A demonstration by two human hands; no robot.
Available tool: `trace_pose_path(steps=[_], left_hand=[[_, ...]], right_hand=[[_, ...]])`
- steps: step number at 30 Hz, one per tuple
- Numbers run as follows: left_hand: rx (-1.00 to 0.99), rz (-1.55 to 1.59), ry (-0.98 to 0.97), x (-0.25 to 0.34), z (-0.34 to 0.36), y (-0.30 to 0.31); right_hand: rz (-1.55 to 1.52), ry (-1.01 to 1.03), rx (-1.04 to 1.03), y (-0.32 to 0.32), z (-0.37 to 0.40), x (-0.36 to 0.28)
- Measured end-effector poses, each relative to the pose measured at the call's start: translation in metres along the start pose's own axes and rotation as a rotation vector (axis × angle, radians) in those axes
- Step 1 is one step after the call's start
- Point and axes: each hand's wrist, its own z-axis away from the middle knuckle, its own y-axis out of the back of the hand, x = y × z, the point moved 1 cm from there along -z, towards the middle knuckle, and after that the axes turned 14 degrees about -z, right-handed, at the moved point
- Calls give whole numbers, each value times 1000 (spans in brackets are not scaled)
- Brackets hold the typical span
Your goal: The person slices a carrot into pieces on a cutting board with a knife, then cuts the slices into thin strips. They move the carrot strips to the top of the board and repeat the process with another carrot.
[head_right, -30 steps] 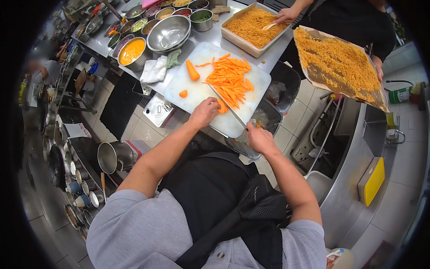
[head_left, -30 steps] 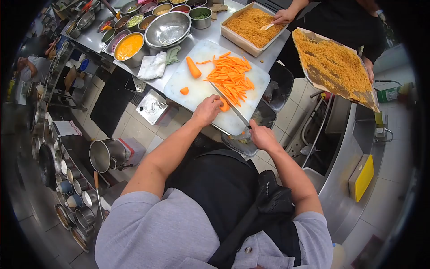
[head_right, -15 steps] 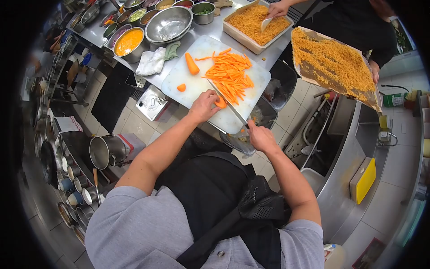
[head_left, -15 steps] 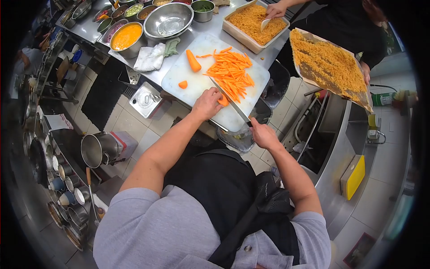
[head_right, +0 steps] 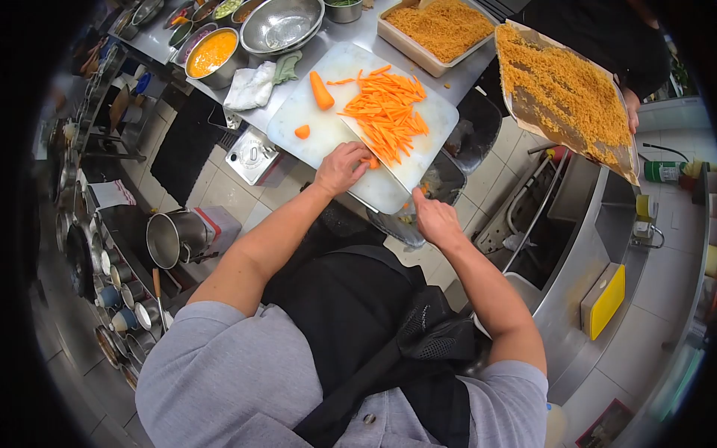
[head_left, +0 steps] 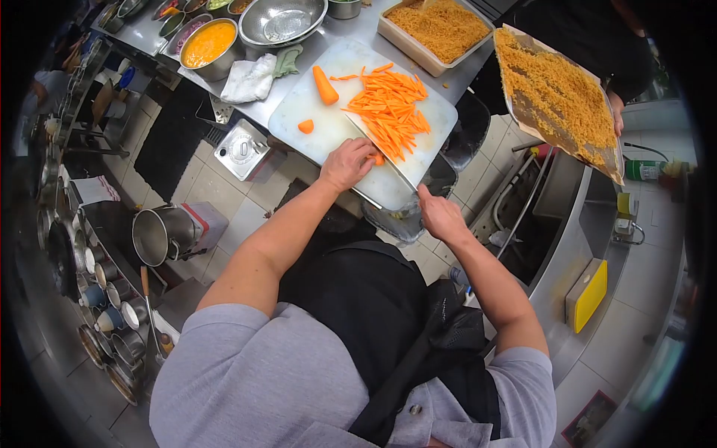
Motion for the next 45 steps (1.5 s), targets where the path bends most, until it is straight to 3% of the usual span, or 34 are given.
trace_pose_path(steps=[6, 12, 16, 22, 35, 40, 45], left_hand=[[45, -25, 1, -3, -1, -3], [28, 1, 39, 0, 1, -3], [28, -10, 22, -1, 0, -2], [29, 18, 34, -3, 1, -4], [99, -28, -30, -6, 1, -3], [125, -11, -53, -4, 1, -1], [121, -10, -74, -5, 2, 0]], right_hand=[[14, 16, -55, 34, 1, -20], [-41, 1, -36, 4, -10, -6], [5, -25, -89, 36, -4, -24], [-60, -34, -75, 2, -13, -3], [21, -49, -116, 32, 23, -17], [-8, -20, -85, -1, -6, 0], [-21, -55, -123, 38, 13, -29]])
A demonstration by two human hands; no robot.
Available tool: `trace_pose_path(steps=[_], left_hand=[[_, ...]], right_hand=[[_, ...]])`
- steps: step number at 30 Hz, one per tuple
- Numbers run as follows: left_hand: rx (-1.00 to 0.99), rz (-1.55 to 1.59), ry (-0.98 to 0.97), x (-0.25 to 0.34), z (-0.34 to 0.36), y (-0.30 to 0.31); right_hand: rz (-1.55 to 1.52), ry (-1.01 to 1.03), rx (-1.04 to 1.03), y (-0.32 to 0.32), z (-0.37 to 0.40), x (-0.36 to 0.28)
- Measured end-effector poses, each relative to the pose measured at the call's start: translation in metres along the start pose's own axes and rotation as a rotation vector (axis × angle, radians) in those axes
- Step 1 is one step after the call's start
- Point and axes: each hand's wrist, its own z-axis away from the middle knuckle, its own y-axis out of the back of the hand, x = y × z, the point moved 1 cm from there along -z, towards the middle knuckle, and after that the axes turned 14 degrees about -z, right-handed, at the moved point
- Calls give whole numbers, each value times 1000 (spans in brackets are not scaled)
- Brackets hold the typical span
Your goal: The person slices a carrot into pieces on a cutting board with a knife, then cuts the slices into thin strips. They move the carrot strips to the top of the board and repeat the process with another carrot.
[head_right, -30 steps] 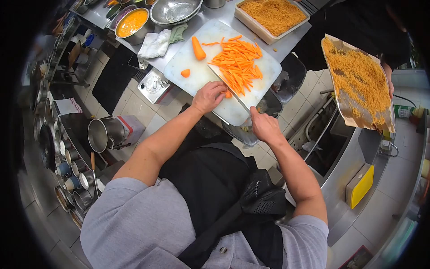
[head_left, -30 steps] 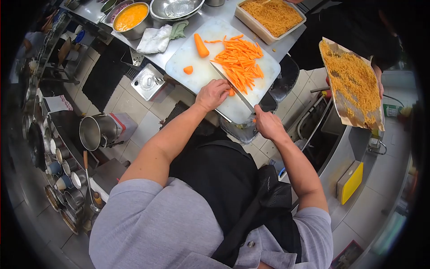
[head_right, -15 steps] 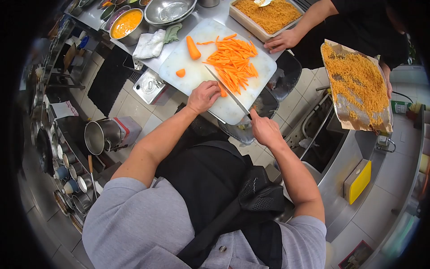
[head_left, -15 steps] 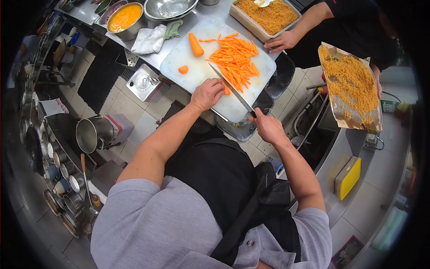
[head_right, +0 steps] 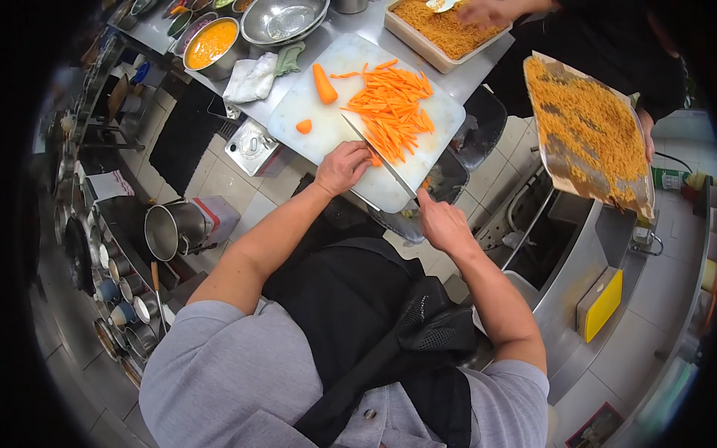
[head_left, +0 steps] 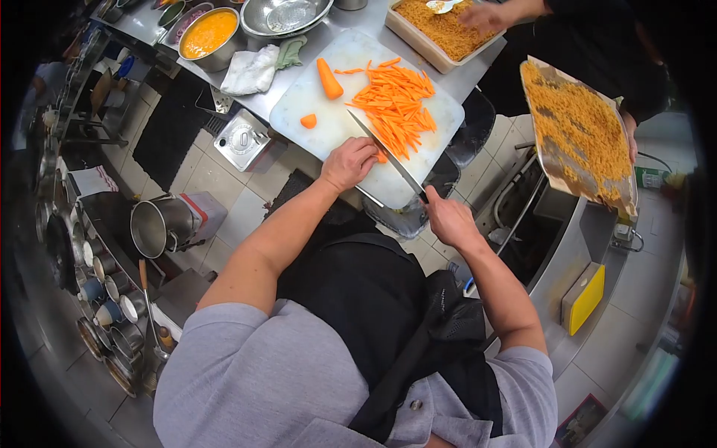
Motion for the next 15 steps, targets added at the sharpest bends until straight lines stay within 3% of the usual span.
trace_pose_path(steps=[5, 10, 15], left_hand=[[-21, 8, 31, 1, 5, -3], [31, 14, -14, -1, 2, 1], [1, 43, -4, -2, 5, 0]], right_hand=[[-44, -8, 4, -32, -13, 22], [-81, 42, -35, -9, -39, 22], [19, 30, -2, 5, -3, 10]])
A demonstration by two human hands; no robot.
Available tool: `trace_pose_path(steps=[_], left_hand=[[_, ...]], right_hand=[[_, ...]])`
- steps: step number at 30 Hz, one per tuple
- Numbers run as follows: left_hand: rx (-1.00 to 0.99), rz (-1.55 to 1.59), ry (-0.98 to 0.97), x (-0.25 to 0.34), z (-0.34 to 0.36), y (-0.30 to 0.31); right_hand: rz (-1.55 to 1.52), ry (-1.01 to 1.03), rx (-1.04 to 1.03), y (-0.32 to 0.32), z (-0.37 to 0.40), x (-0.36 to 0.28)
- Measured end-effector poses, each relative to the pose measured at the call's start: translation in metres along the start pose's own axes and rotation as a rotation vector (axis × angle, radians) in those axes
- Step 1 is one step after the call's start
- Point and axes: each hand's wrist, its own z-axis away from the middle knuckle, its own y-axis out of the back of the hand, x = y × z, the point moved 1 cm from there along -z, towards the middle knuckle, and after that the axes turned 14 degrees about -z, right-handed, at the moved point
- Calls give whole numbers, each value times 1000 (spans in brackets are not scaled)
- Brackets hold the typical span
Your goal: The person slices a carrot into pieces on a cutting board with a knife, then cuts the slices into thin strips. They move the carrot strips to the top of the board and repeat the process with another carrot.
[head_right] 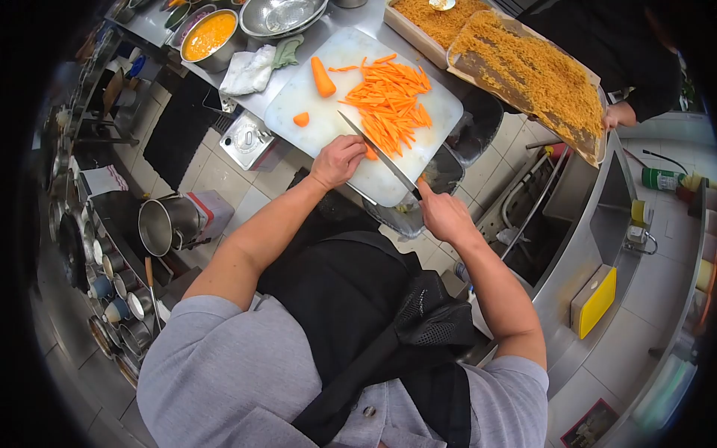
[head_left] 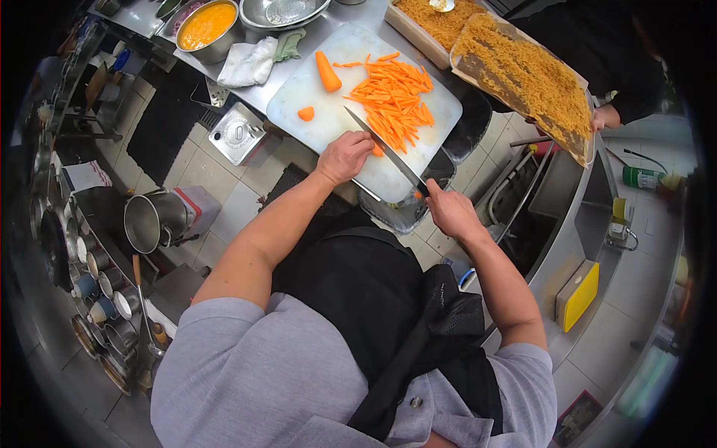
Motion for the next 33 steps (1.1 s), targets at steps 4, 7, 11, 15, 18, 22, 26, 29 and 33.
trace_pose_path(steps=[4, 7, 11, 15, 18, 22, 26, 29, 33], left_hand=[[39, -17, -13, -1, 1, -2], [21, -19, -6, -1, 1, -1], [45, -21, 30, -3, 1, -4], [43, -7, 21, -2, -2, -5], [37, -9, 44, -3, -1, -5], [38, 15, 38, -3, -2, -2], [32, 22, 80, -1, -4, -2], [39, 33, 113, -2, 1, -5], [19, 64, 128, -5, 0, -5]], right_hand=[[27, -26, -12, -1, 14, -7], [11, -22, -2, -24, 0, 1], [2, 22, 22, -36, -30, 6], [11, -16, -34, 1, -4, -16], [12, -58, -53, -2, 10, -14], [2, 14, 32, -36, -28, 3], [-18, 43, 26, -18, -25, -4], [-1, 24, -2, -1, -1, -13], [-22, -29, -43, -9, 4, -2]])
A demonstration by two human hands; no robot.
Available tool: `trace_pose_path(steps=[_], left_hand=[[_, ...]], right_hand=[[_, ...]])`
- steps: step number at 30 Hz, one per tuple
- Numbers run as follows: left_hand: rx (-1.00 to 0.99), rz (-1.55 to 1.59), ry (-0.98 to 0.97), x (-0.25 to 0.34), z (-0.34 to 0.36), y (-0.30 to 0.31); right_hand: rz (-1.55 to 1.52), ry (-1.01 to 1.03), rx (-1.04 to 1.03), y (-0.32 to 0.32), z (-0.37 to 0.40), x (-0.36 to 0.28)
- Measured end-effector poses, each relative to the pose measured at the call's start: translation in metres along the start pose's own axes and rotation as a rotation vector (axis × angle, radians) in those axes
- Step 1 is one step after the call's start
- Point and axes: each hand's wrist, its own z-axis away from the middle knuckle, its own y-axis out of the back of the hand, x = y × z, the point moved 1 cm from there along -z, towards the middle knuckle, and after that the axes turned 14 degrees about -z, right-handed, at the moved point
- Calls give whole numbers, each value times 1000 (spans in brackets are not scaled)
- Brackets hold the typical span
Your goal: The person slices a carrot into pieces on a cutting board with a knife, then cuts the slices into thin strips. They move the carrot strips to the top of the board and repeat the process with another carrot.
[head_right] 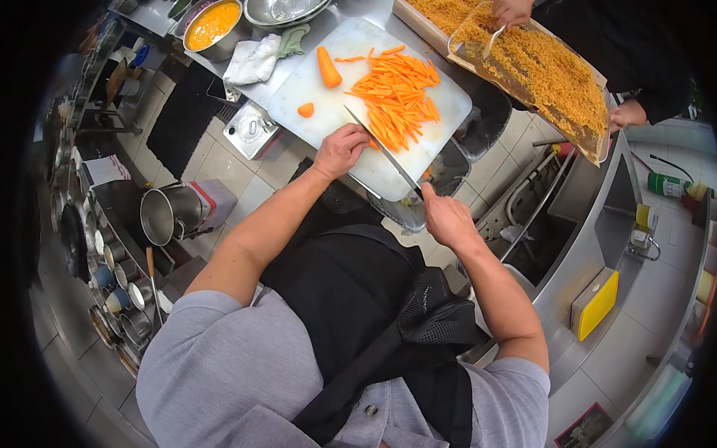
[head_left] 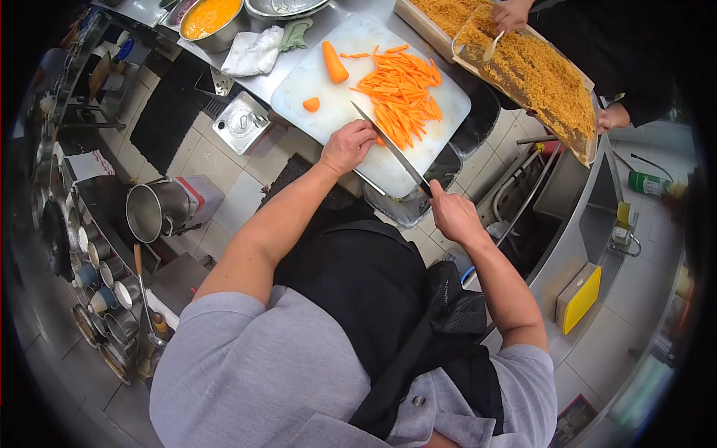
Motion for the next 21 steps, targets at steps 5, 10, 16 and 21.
trace_pose_path(steps=[5, 10, 16, 21], left_hand=[[-3, 4, 3, 0, -4, 3], [-3, 48, 57, 0, -3, 4], [1, 14, 42, -3, -2, 1], [28, 9, 50, -1, -2, -1]], right_hand=[[-8, 58, 49, -24, -33, 8], [-30, 43, 28, -19, -34, 7], [17, 33, 15, 7, -12, -5], [18, 2, -1, 3, -2, -1]])
